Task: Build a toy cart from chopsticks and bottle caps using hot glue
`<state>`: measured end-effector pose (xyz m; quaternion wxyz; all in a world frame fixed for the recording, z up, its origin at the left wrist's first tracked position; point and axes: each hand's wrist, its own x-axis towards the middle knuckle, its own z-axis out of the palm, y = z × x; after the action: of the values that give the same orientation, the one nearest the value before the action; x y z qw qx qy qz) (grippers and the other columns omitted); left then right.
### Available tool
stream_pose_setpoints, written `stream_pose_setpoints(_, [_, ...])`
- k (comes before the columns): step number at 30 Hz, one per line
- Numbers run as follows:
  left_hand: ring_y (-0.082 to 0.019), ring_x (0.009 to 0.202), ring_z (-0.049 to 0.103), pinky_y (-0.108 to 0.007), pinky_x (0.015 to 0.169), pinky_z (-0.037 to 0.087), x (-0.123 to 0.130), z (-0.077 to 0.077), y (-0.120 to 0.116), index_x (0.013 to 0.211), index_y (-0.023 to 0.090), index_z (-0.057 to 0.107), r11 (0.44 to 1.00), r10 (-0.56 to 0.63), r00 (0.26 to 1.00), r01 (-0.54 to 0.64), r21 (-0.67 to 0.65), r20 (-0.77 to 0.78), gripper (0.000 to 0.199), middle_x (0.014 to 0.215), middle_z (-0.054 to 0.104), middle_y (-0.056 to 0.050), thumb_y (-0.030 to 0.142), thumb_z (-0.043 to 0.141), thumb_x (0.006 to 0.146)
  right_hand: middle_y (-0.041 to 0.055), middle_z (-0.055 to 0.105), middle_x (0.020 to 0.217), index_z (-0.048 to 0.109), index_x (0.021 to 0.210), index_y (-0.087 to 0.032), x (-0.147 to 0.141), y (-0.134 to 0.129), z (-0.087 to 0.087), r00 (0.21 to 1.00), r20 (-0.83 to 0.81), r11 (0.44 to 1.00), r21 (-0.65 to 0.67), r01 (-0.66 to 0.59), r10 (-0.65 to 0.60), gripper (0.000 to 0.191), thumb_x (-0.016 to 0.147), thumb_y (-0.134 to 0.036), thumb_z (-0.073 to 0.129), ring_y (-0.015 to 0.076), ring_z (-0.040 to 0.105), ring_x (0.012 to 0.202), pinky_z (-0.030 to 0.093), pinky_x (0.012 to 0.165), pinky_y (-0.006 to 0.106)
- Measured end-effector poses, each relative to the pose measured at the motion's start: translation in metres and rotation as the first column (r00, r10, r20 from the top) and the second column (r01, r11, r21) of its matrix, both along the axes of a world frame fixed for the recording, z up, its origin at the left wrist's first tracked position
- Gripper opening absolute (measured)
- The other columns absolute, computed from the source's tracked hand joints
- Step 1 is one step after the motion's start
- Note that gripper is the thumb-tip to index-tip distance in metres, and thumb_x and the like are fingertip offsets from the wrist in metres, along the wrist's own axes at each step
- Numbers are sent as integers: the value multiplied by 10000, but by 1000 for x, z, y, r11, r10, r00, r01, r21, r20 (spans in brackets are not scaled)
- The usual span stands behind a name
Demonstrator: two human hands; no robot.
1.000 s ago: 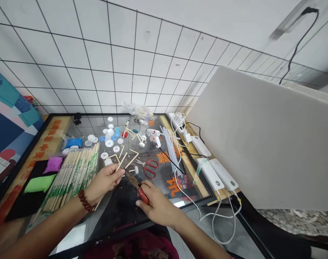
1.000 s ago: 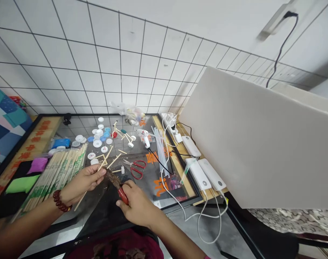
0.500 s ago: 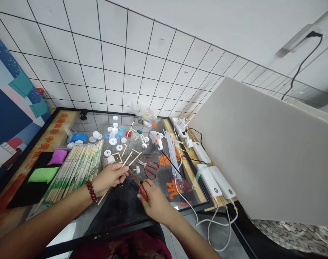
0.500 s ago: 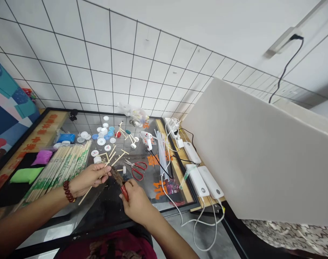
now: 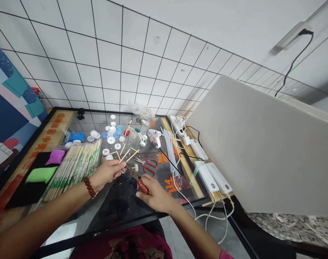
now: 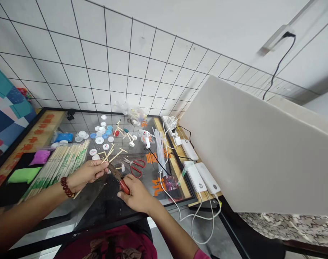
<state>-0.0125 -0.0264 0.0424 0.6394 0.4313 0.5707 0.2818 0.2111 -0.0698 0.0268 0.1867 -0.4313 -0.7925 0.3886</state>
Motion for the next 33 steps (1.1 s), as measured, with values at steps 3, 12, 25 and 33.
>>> stream_pose_setpoints(3, [-72,437,219,-249,452,93,0,0,-1,680,157,619,1000,6,1000,-6,18,-11,571,464,364,59,721,695,626,-11,498,880,507,801,-199,0,0,0,1000,-26,1000,-5,-1,1,179,815,-112,662,144,504,801,422,767,270])
stream_pose_setpoints(12, [-78,442,230,-246,451,110,2,-3,2,692,166,610,997,52,998,-49,63,-39,511,469,368,54,672,675,689,47,548,950,510,885,-198,-10,0,-7,986,154,994,97,51,-66,98,853,-132,575,182,549,847,468,792,306])
stream_pose_setpoints(25, [-42,430,216,-247,465,82,-15,3,21,735,118,592,990,135,984,-139,27,112,358,499,393,60,444,719,810,110,568,1039,549,1016,-157,-35,24,0,844,519,961,277,-18,-134,222,809,-79,530,215,586,875,479,787,331])
stream_pose_setpoints(33, [-37,472,311,-206,442,167,-19,34,6,748,128,529,976,206,936,-219,15,287,213,632,500,2,231,665,875,184,531,1121,572,1090,-156,-43,33,23,727,641,888,450,-94,-248,202,944,-136,433,312,522,1007,453,821,438])
